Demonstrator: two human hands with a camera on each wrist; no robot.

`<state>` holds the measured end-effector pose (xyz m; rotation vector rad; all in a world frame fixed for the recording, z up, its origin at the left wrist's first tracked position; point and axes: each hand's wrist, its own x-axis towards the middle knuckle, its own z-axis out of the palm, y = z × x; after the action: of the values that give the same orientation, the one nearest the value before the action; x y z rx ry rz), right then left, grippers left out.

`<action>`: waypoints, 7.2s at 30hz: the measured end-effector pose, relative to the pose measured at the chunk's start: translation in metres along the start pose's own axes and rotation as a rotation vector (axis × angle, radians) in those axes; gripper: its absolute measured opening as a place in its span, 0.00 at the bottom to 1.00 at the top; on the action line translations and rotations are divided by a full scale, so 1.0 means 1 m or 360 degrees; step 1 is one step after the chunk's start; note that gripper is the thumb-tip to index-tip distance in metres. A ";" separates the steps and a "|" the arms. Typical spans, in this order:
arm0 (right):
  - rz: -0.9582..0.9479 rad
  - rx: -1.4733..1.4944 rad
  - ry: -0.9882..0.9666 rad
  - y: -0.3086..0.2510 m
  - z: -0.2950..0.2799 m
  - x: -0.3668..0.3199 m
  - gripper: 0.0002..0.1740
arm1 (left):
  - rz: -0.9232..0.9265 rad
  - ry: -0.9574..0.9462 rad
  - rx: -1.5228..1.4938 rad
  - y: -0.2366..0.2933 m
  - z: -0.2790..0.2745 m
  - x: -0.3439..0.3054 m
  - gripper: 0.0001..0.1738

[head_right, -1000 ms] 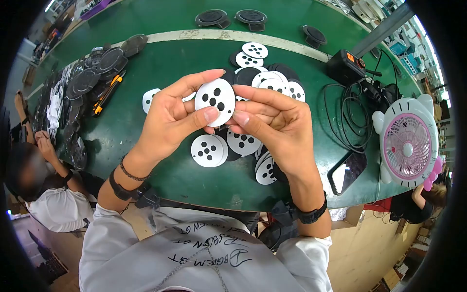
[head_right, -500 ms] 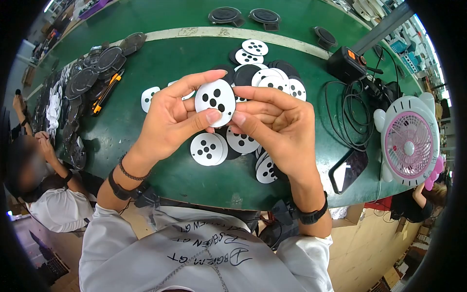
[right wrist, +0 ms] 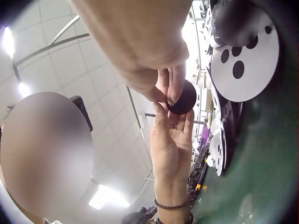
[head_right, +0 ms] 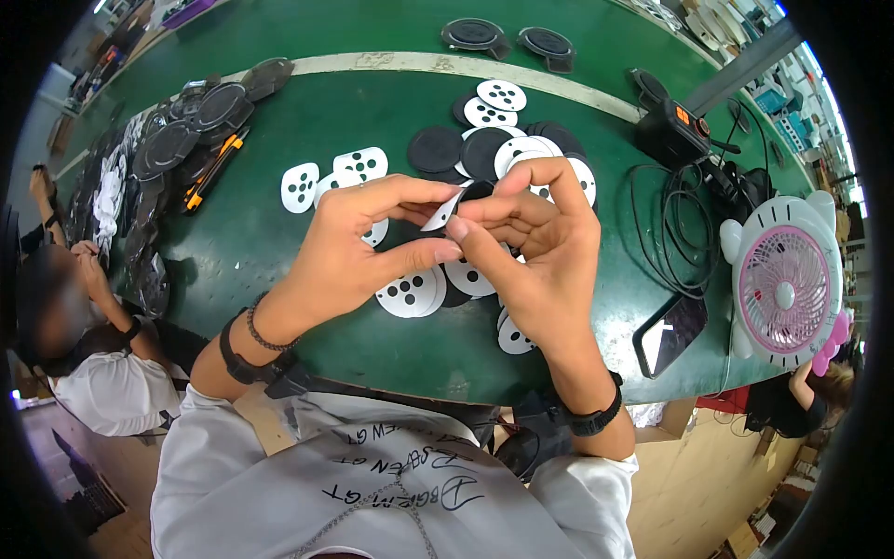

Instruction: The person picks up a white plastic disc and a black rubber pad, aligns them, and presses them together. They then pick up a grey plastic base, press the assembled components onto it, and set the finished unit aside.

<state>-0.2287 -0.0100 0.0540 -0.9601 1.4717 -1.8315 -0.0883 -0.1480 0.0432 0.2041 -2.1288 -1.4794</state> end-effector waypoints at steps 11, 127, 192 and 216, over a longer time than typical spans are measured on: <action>-0.0098 -0.0112 -0.0107 -0.002 -0.002 -0.004 0.15 | 0.0222 0.0067 0.0458 -0.006 -0.013 0.009 0.11; -0.0258 -0.1067 0.0192 -0.015 -0.020 0.013 0.24 | -0.0380 0.0521 -0.0560 0.008 -0.027 0.046 0.17; -0.0070 -0.0132 -0.0131 0.004 0.010 -0.011 0.23 | -0.0376 -0.0139 -0.0550 -0.002 -0.014 -0.012 0.15; -0.0790 -0.0770 0.0298 0.000 -0.024 -0.003 0.12 | -0.0686 0.1760 0.1806 0.032 -0.167 -0.181 0.26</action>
<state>-0.2473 0.0054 0.0509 -1.5323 1.9832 -1.9776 0.1545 -0.1989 0.0537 1.5199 -1.6702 0.0284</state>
